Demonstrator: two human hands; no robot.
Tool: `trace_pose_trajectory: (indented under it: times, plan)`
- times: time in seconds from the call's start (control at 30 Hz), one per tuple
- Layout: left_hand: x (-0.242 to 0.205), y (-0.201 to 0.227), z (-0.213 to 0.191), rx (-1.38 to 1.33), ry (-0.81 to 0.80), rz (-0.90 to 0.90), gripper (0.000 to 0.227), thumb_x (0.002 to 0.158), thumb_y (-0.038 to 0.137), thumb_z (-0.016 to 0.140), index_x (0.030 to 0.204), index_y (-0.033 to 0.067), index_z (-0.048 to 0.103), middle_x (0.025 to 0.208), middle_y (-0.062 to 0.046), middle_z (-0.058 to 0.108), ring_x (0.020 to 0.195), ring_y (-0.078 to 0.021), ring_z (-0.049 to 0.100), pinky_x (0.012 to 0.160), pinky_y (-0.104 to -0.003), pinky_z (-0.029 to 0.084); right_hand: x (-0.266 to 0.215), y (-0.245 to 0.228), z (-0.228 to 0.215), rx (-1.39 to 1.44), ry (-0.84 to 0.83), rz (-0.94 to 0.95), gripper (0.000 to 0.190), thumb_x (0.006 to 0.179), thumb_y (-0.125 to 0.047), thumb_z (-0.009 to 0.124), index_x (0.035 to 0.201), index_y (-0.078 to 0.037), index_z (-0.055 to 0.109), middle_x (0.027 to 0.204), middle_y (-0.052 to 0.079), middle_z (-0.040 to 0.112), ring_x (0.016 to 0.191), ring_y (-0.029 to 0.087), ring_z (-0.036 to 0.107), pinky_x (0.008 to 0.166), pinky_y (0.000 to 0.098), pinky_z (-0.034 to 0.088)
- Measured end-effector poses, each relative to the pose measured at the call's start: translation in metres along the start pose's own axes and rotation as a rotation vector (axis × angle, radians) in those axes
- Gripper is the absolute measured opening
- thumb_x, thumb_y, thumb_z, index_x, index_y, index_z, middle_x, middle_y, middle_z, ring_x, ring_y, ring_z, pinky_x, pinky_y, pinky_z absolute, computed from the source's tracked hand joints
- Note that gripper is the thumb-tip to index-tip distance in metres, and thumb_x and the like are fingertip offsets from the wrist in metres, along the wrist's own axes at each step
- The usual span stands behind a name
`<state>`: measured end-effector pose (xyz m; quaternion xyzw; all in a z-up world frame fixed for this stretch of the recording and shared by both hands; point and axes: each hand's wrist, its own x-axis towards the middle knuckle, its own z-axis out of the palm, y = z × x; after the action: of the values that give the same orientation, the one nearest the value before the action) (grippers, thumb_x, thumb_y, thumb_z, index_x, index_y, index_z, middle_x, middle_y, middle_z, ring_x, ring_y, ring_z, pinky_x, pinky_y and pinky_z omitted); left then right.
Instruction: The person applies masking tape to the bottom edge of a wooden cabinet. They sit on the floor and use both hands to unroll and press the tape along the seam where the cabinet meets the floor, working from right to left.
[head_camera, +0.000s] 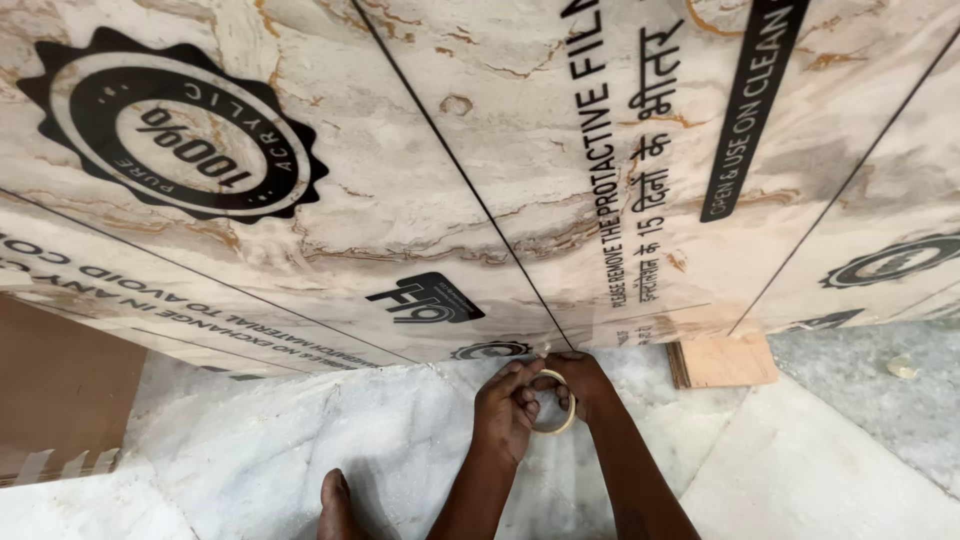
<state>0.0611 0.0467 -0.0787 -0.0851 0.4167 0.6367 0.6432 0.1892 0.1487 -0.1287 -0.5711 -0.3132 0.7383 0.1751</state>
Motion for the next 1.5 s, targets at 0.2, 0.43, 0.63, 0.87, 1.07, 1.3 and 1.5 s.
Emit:
trace_pose_trajectory:
  times: [0.2, 0.43, 0.63, 0.87, 1.07, 1.3, 1.5]
  plan:
    - [-0.006, -0.007, 0.005, -0.053, -0.005, 0.012, 0.023, 0.094, 0.014, 0.065, 0.116, 0.0075, 0.061, 0.113, -0.008, 0.076, 0.068, -0.0098, 0.054, 0.062, -0.026, 0.046, 0.005, 0.008, -0.013, 0.059, -0.047, -0.049, 0.022, 0.093, -0.020, 0.070, 0.097, 0.000, 0.075, 0.070, 0.012, 0.072, 0.041, 0.010, 0.048, 0.037, 0.0251, 0.038]
    - [-0.006, -0.011, 0.016, -0.110, 0.006, 0.018, 0.028, 0.093, 0.017, 0.062, 0.118, 0.0038, 0.062, 0.107, -0.011, 0.075, 0.068, -0.0139, 0.059, 0.062, -0.029, 0.050, 0.002, 0.009, -0.014, 0.045, -0.078, -0.116, 0.021, 0.093, -0.018, 0.071, 0.095, 0.002, 0.073, 0.069, 0.009, 0.069, 0.045, 0.012, 0.055, 0.039, 0.0255, 0.043]
    - [0.007, -0.009, 0.018, -0.156, 0.052, 0.040, 0.024, 0.095, 0.018, 0.064, 0.113, 0.0044, 0.060, 0.098, -0.012, 0.074, 0.070, -0.0146, 0.062, 0.063, -0.029, 0.052, 0.001, 0.009, -0.004, 0.022, -0.007, -0.061, 0.018, 0.095, -0.019, 0.071, 0.096, 0.000, 0.071, 0.069, 0.006, 0.067, 0.046, 0.012, 0.053, 0.039, 0.0254, 0.041]
    - [0.008, -0.004, 0.016, -0.134, -0.027, 0.084, 0.020, 0.094, 0.019, 0.067, 0.106, 0.0045, 0.060, 0.090, -0.008, 0.072, 0.066, -0.0116, 0.061, 0.060, -0.028, 0.051, -0.006, 0.005, -0.011, 0.190, -0.120, -0.009, 0.018, 0.093, -0.019, 0.069, 0.098, -0.002, 0.074, 0.073, 0.005, 0.071, 0.051, 0.012, 0.059, 0.045, 0.0243, 0.046]
    - [0.016, -0.008, 0.013, -0.121, -0.018, 0.108, 0.018, 0.092, 0.019, 0.071, 0.100, 0.0077, 0.059, 0.083, -0.004, 0.067, 0.062, -0.0107, 0.059, 0.058, -0.028, 0.051, 0.005, 0.005, -0.011, 0.232, -0.121, -0.017, 0.020, 0.090, -0.014, 0.071, 0.096, 0.005, 0.073, 0.075, 0.012, 0.071, 0.057, 0.017, 0.064, 0.051, 0.0283, 0.054]
    - [0.011, -0.008, 0.016, -0.070, -0.018, 0.128, 0.021, 0.091, 0.019, 0.071, 0.102, 0.0077, 0.058, 0.082, -0.004, 0.067, 0.061, -0.0104, 0.060, 0.056, -0.026, 0.050, 0.002, -0.001, -0.007, 0.267, -0.150, 0.026, 0.021, 0.090, -0.015, 0.070, 0.095, 0.006, 0.073, 0.075, 0.012, 0.071, 0.058, 0.017, 0.064, 0.051, 0.0292, 0.053]
    - [0.011, -0.011, 0.016, -0.032, -0.018, 0.151, 0.021, 0.091, 0.014, 0.071, 0.106, 0.0109, 0.056, 0.078, -0.004, 0.065, 0.059, -0.0118, 0.060, 0.053, -0.026, 0.049, -0.004, -0.007, 0.002, 0.267, -0.105, 0.012, 0.022, 0.089, -0.011, 0.068, 0.085, 0.010, 0.072, 0.060, 0.015, 0.064, 0.046, 0.020, 0.058, 0.041, 0.0304, 0.045]
